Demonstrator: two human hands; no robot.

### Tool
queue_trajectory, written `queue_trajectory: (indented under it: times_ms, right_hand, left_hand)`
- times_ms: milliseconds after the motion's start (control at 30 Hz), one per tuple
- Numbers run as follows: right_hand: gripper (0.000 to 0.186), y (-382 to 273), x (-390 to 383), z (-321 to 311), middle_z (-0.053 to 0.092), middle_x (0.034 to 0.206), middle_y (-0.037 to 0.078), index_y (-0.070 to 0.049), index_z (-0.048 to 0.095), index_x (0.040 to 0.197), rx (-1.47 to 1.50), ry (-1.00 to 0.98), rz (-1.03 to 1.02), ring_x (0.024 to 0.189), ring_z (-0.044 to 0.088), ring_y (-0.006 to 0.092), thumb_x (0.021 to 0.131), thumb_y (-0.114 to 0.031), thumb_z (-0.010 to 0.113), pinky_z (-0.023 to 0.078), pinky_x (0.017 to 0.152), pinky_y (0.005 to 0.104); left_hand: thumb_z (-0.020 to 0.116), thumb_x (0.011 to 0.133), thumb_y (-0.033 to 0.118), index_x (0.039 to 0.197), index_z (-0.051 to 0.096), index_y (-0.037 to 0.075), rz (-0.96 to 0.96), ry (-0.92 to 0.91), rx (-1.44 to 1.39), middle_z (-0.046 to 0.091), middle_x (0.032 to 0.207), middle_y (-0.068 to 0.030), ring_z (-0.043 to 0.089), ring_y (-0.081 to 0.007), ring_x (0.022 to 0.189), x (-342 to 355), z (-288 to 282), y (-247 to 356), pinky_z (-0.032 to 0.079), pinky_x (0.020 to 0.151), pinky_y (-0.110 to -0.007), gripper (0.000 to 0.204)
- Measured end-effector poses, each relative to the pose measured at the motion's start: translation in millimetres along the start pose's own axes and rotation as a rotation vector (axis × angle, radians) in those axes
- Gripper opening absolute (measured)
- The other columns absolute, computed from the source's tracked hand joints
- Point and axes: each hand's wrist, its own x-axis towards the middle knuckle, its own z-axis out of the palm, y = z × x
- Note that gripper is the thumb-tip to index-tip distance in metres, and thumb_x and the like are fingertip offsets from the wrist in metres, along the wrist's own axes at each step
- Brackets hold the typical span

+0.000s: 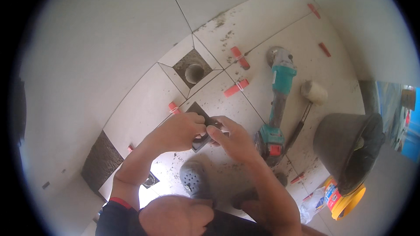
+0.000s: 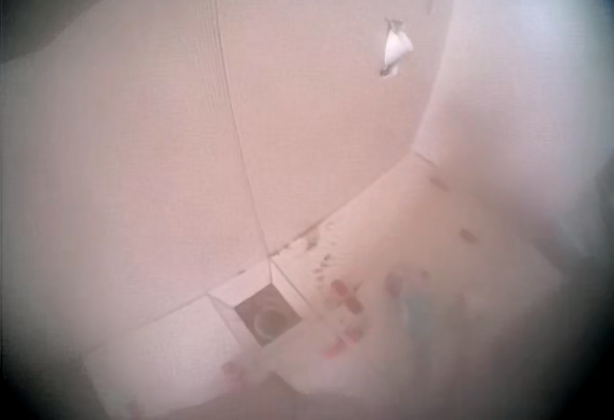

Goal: The person applies mortar to small tile pieces with a trowel, fits them into the space around a floor drain, and taps them into place using a rubber mallet. They use an angle grinder to shape a tile, apply mortar, and place the final pieces before installing a drain cover.

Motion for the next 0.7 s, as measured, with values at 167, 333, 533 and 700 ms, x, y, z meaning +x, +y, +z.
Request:
queue_trajectory:
  times_ms: [167,333,533,700]
  right_hand:
    - [0.032,20.4,3.0,3.2,0.066,0.097,0.012,0.005,0.059,0.117,0.040,0.153,-0.040,0.080,0.069,0.0163,0.100,-0.021,0.055,0.056,0.072,0.0269]
    - [0.036,17.7,13.7,21.0,0.066,0.100,0.012,0.006,0.057,0.120,0.185,0.276,-0.162,0.081,0.069,0.0172,0.102,-0.025,0.054,0.058,0.076,0.0296]
    - [0.040,22.0,26.7,25.5,0.065,0.106,0.014,0.006,0.055,0.124,0.243,0.365,-0.233,0.087,0.068,0.0182,0.102,-0.027,0.052,0.058,0.077,0.0302]
    - [0.040,22.2,28.7,30.3,0.066,0.105,0.014,0.007,0.055,0.123,0.218,0.364,-0.246,0.086,0.069,0.0173,0.102,-0.027,0.052,0.058,0.077,0.0296]
  left_hand:
    - [0.063,0.073,-0.002,0.086,0.062,0.004,-0.043,0.184,-0.014,0.059,0.092,-0.0090,0.061,-0.0291,0.091,6.1,5.6,7.7,0.050,0.073,-0.040,0.015]
    - [0.063,0.083,0.000,0.094,0.064,0.004,-0.236,0.768,-0.153,0.062,0.094,-0.0108,0.063,-0.0278,0.086,8.7,14.9,12.6,0.051,0.068,-0.038,0.011]
    - [0.067,0.085,0.006,0.095,0.066,0.005,-0.502,0.816,-0.245,0.064,0.087,-0.0101,0.064,-0.0278,0.072,7.3,12.8,11.8,0.051,0.064,-0.037,0.010]
    - [0.068,0.085,0.017,0.091,0.068,0.007,-0.554,0.753,-0.020,0.065,0.084,-0.0072,0.064,-0.0273,0.066,18.2,23.4,16.7,0.051,0.060,-0.038,0.012]
